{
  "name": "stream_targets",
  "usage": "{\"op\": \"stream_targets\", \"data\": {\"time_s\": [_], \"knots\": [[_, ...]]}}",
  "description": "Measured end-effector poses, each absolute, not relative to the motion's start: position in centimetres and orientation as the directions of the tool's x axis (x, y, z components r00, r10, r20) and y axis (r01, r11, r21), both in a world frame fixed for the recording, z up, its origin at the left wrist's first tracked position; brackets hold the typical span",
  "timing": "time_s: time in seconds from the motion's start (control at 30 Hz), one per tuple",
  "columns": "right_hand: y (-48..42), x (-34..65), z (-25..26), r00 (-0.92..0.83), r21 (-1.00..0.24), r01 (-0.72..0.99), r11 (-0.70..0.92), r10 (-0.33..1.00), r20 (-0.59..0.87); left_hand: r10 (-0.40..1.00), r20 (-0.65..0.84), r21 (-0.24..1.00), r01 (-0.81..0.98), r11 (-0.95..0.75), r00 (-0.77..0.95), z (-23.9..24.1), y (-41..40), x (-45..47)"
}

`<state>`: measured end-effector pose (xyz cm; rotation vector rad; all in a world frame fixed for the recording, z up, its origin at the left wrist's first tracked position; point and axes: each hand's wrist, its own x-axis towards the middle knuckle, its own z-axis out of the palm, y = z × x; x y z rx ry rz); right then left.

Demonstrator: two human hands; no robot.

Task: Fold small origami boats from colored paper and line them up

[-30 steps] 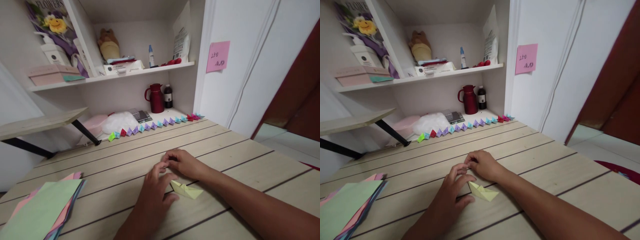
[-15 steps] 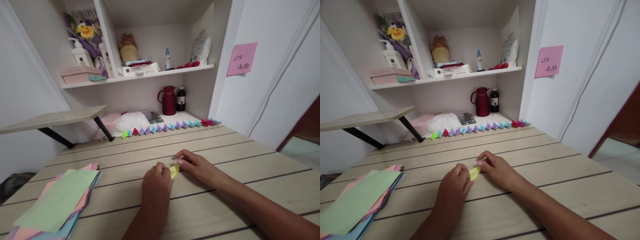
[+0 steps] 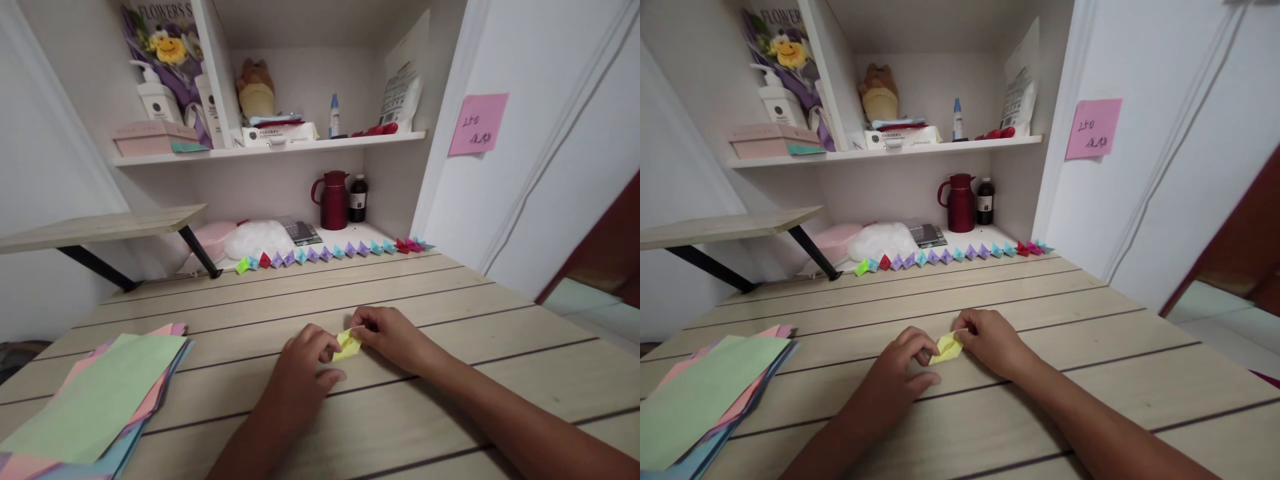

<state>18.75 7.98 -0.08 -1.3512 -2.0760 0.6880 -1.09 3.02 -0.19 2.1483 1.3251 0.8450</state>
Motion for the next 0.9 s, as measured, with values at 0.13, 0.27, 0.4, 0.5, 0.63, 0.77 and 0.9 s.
{"op": "stream_targets", "data": {"time_s": [0.13, 0.27, 0.4, 0.5, 0.63, 0.77, 0.9], "knots": [[8.0, 19.0, 0.0, -0.355, -0.673, 0.639, 0.373, 0.919, 0.173, 0.884, 0.256, 0.633, 0.623, -0.46, 0.392, 0.0, 3.4, -1.8], [7.8, 18.8, 0.1, -0.378, -0.651, 0.644, 0.402, 0.907, 0.187, 0.855, 0.286, 0.529, 0.673, -0.517, 0.432, -0.1, 3.6, -1.7], [7.4, 18.4, 0.3, -0.405, -0.639, 0.637, 0.431, 0.893, 0.198, 0.835, 0.298, 0.478, 0.685, -0.55, 0.463, 0.0, 3.5, -1.3], [7.2, 18.2, 0.3, -0.415, -0.626, 0.64, 0.446, 0.886, 0.208, 0.816, 0.291, 0.436, 0.69, -0.577, 0.499, 0.2, 3.3, -0.9], [7.3, 18.3, 0.1, -0.418, -0.604, 0.654, 0.455, 0.883, 0.213, 0.84, 0.268, 0.472, 0.696, -0.542, 0.472, 0.3, 3.1, -0.5], [7.5, 18.6, 0.2, -0.425, -0.593, 0.665, 0.454, 0.883, 0.2, 0.885, 0.237, 0.58, 0.673, -0.46, 0.4, 0.3, 3.2, -1.2], [7.4, 18.6, 0.4, -0.426, -0.575, 0.684, 0.45, 0.885, 0.185, 0.875, 0.236, 0.582, 0.66, -0.476, 0.424, 0.3, 3.3, -1.6]]}}
